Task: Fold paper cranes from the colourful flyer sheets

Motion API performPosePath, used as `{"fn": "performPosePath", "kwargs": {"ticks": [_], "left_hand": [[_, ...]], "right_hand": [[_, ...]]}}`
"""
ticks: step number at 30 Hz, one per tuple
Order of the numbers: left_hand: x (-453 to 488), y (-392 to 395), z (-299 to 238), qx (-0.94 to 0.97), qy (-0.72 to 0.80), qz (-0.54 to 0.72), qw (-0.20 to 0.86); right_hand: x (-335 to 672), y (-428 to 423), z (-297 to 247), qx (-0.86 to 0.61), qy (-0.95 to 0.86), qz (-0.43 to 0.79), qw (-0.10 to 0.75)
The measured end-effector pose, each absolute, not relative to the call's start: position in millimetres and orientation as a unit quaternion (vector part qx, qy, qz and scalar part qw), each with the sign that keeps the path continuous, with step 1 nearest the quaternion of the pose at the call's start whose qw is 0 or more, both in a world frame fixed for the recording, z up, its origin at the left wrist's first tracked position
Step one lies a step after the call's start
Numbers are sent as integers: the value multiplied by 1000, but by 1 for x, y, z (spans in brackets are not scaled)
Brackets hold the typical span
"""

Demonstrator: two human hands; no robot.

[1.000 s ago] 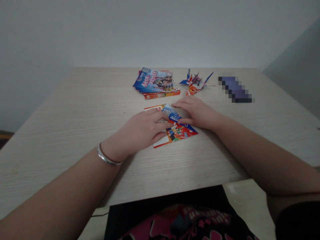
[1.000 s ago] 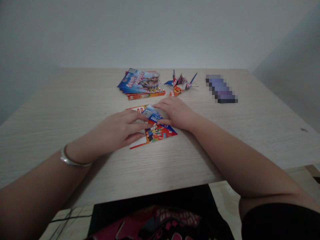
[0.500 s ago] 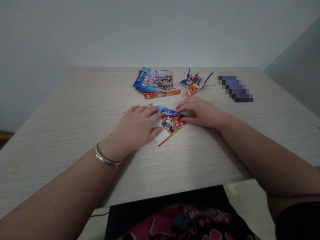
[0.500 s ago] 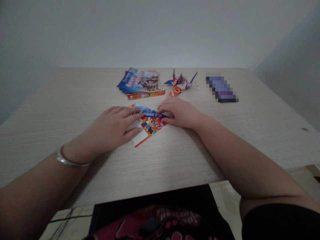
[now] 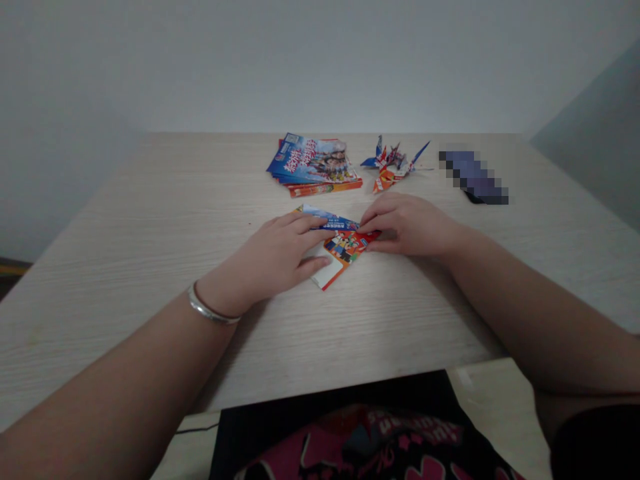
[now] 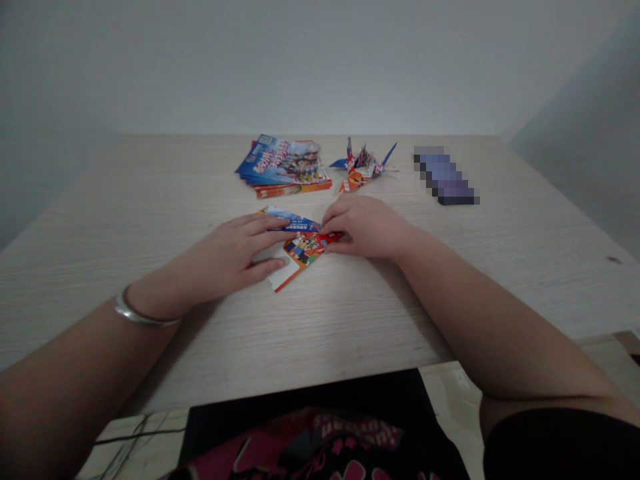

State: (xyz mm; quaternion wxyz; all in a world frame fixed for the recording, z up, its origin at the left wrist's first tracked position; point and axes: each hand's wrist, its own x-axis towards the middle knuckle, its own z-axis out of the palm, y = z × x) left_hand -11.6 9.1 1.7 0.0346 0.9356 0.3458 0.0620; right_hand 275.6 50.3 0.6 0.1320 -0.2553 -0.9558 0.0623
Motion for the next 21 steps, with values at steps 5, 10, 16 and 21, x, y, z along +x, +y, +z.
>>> {"fn": "performPosePath", "kwargs": {"ticks": [5, 10, 16, 21], "left_hand": [[-13, 11, 2, 945, 308, 72, 81], [-14, 10, 2, 941, 313, 70, 109], [-11, 6, 9, 941, 313, 43, 124], [-9, 4, 12, 935, 336, 33, 107]], "right_hand": [[276, 49, 1, -268, -955, 45, 120], [275, 46, 2, -278, -955, 16, 101], [272, 40, 9, -309, -948, -42, 62], [274, 39, 15, -349, -935, -63, 28]]}}
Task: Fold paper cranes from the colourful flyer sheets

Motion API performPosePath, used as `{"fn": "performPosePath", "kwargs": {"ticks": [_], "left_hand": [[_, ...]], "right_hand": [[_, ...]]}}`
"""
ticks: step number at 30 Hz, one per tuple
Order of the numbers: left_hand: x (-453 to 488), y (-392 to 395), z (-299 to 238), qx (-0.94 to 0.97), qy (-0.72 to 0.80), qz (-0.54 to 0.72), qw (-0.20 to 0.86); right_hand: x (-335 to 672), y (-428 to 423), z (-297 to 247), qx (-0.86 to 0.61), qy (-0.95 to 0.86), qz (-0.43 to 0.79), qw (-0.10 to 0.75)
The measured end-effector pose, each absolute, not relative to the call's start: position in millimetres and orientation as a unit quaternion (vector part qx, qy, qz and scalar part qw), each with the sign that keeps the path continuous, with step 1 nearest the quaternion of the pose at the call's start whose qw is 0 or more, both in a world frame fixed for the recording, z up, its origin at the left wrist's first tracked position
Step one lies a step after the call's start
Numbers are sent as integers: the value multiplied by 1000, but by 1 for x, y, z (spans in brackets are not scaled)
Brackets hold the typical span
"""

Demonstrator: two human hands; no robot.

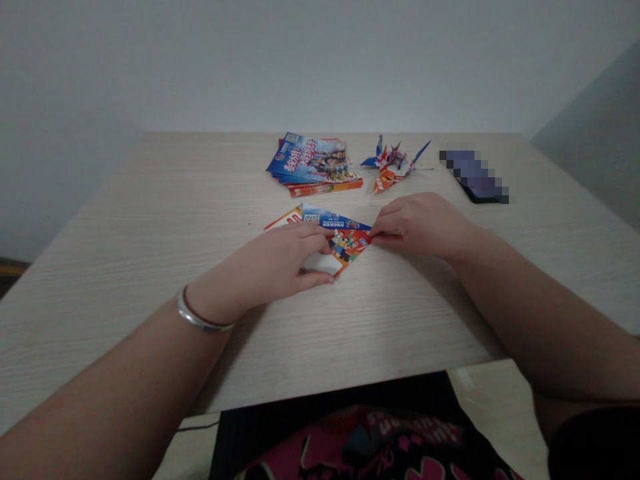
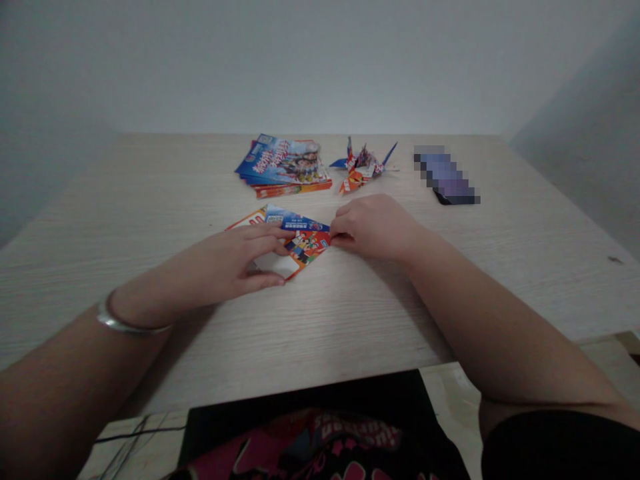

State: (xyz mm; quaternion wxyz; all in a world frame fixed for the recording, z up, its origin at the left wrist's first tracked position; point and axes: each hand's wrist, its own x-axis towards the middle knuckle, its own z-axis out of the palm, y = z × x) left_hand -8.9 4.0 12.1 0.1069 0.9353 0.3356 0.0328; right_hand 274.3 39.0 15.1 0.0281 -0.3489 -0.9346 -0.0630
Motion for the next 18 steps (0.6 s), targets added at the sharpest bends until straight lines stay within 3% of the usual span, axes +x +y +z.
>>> {"fn": "performPosePath", "kwargs": {"ticks": [18], "left_hand": [[0, -3, 19, 959, 281, 7, 33]], "right_hand": [[277, 40, 18, -352, -935, -12, 41]]}}
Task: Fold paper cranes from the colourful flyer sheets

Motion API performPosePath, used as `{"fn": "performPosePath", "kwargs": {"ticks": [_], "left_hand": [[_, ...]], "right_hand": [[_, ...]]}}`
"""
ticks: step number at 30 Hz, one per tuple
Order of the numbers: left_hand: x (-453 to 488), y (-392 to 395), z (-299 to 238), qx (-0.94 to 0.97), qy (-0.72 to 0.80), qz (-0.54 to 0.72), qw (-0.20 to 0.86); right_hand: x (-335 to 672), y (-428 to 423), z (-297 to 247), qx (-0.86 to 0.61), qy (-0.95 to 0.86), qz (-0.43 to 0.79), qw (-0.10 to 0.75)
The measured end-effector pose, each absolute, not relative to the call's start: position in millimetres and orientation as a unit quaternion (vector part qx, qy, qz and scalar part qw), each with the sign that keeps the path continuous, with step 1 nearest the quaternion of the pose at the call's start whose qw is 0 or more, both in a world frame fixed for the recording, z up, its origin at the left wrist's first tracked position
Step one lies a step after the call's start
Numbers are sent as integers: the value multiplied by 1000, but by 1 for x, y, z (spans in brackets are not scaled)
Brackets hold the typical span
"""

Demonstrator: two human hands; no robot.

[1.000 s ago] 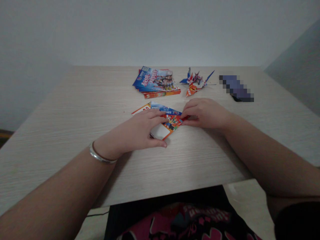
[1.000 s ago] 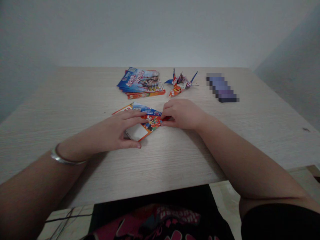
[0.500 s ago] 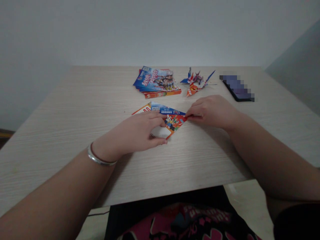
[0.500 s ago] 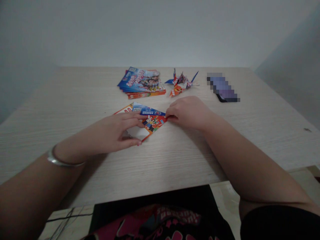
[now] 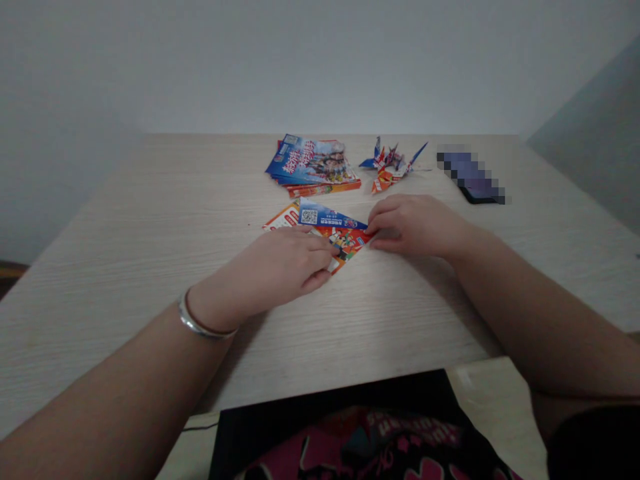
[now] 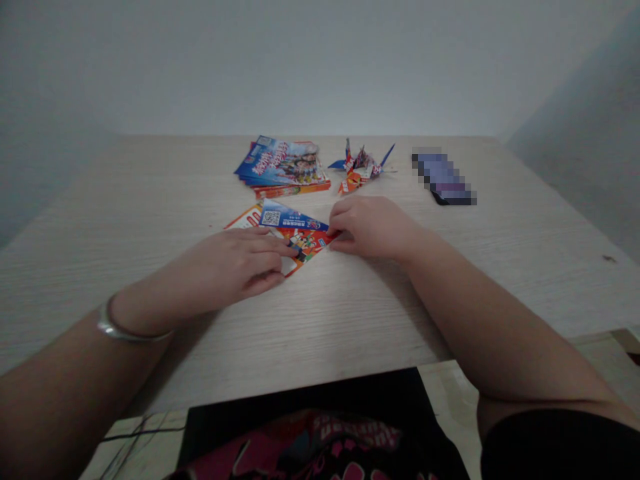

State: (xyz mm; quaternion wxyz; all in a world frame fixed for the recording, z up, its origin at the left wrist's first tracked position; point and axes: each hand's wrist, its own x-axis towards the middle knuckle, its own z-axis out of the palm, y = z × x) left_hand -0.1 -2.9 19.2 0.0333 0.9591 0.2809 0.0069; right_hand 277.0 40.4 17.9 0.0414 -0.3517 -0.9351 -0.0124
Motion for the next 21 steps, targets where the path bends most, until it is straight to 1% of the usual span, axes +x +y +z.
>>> {"fn": "performPosePath", "kwargs": {"ticks": [2, 4, 8, 14, 18, 21], "left_hand": [[1, -2, 20, 949, 308, 34, 57], [1, -1, 20, 934, 337, 88, 83], [0, 3, 16, 898, 388, 189, 80], [-3, 10, 8, 826, 535, 165, 70], [-7, 15, 4, 826, 547, 132, 22], [-8, 16, 3, 840, 534, 97, -8]], "right_hand": [[276, 42, 14, -312, -947, 16, 76], [274, 43, 9, -274, -955, 45, 107], [268, 42, 4, -257, -956, 71, 119], [260, 35, 8, -314, -944, 39, 97], [256, 30, 8, -393, -915, -19, 92], [254, 29, 4, -368, -922, -42, 116]]}}
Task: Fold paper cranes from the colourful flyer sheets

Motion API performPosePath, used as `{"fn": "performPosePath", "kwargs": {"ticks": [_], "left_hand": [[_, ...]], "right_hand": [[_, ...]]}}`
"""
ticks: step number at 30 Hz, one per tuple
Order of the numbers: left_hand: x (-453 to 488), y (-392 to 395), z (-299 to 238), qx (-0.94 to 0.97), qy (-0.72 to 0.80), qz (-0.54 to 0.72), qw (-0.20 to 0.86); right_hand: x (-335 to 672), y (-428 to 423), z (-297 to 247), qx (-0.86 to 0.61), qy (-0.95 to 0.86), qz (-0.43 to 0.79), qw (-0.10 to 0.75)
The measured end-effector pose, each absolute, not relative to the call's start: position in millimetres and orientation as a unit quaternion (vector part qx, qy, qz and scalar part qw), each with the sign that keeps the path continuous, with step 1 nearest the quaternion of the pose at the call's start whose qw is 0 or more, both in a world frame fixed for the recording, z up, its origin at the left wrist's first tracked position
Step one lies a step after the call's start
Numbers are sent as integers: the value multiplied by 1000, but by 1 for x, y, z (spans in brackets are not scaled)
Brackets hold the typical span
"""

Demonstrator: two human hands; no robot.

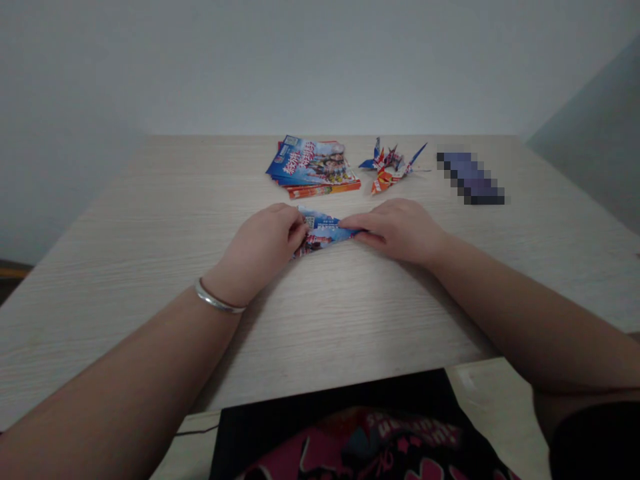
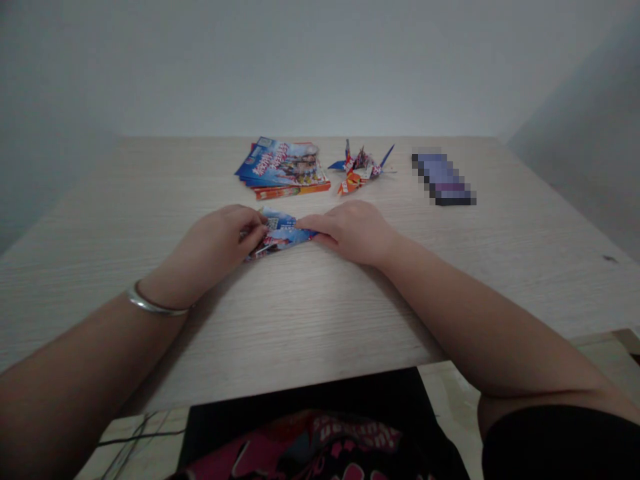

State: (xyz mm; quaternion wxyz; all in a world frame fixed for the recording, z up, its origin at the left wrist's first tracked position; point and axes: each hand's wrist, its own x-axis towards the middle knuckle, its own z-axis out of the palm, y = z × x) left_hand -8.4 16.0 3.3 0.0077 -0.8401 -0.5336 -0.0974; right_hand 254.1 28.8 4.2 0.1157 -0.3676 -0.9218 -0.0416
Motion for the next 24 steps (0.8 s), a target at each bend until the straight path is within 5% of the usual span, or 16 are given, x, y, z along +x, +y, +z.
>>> {"fn": "performPosePath", "kwargs": {"ticks": [8, 17, 24], "left_hand": [[-9, 14, 3, -854, -516, -51, 39], [-9, 11, 3, -838, -533, -114, -2], [-7, 8, 11, -907, -403, -110, -58]], "right_hand": [[251, 35, -6, -242, -962, -43, 122], [244, 32, -10, -290, -952, -30, 93], [244, 37, -10, -293, -950, -17, 104]]}}
